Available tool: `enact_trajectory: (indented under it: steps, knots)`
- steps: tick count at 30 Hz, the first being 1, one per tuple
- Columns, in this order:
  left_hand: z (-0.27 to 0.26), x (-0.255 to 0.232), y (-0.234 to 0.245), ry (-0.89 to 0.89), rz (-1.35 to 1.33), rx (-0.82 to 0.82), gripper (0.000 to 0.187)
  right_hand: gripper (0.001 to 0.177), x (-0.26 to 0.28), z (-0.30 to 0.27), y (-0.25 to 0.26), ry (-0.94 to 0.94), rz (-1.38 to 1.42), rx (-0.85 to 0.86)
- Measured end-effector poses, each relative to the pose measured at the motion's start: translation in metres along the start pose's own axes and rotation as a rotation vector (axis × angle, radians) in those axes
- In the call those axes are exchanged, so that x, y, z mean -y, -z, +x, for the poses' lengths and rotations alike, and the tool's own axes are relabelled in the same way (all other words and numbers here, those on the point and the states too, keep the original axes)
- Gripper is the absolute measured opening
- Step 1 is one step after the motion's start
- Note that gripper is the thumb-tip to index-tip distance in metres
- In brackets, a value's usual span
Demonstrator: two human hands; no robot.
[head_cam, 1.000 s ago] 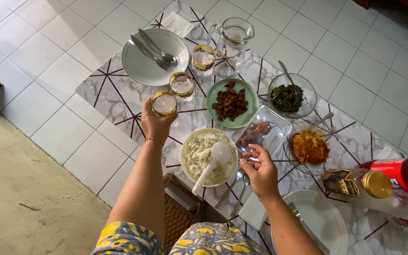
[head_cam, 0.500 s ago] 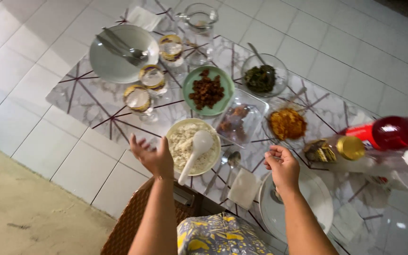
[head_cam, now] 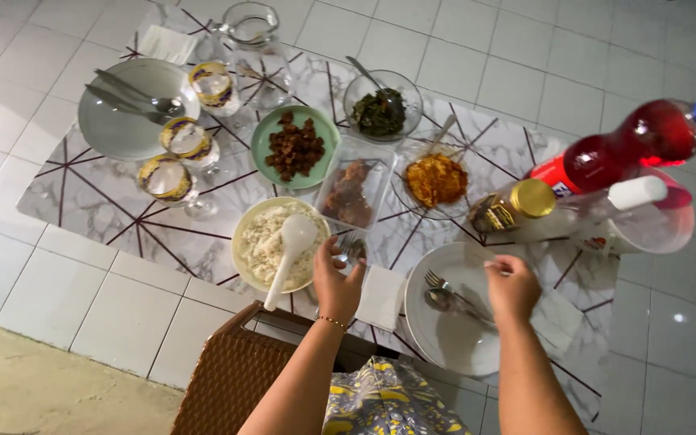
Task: Setting a dining table with plates, glasses, cutlery, and food containers
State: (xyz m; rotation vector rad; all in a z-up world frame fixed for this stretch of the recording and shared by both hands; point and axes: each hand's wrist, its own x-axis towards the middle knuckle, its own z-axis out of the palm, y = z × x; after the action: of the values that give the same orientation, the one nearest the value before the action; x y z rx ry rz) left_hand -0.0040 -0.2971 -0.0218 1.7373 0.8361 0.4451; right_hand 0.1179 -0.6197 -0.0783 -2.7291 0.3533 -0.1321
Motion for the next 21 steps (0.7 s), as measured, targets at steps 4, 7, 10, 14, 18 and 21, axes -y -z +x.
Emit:
enact_trajectory:
  steps: [4, 7, 10, 14, 18, 21]
  knots:
    - [-0.016, 0.005, -0.028, 0.088, 0.053, 0.156, 0.061, 0.031, -0.072, 0.012, 0.011, -0.047, -0.212, -0.044]
    - [-0.03, 0.024, -0.053, 0.152, 0.115, 0.358, 0.06, 0.051, -0.098, 0.008, 0.01, -0.185, -0.219, 0.124]
    - [-0.044, 0.04, -0.073, 0.098, 0.342, 0.595, 0.061, 0.066, -0.086, -0.005, 0.023, -0.258, -0.094, 0.334]
    - [-0.056, 0.04, -0.083, 0.163, 0.533, 0.694, 0.073, 0.056, -0.066, -0.015, 0.039, -0.257, -0.065, 0.332]
    - [-0.042, 0.039, -0.089, 0.183, 0.421, 0.608, 0.074, 0.045, -0.034, -0.01, 0.039, -0.016, -0.211, 0.165]
    - [-0.023, 0.005, -0.08, 0.161, 0.371, 0.512, 0.069, 0.034, 0.007, -0.013, 0.021, 0.172, 0.084, 0.175]
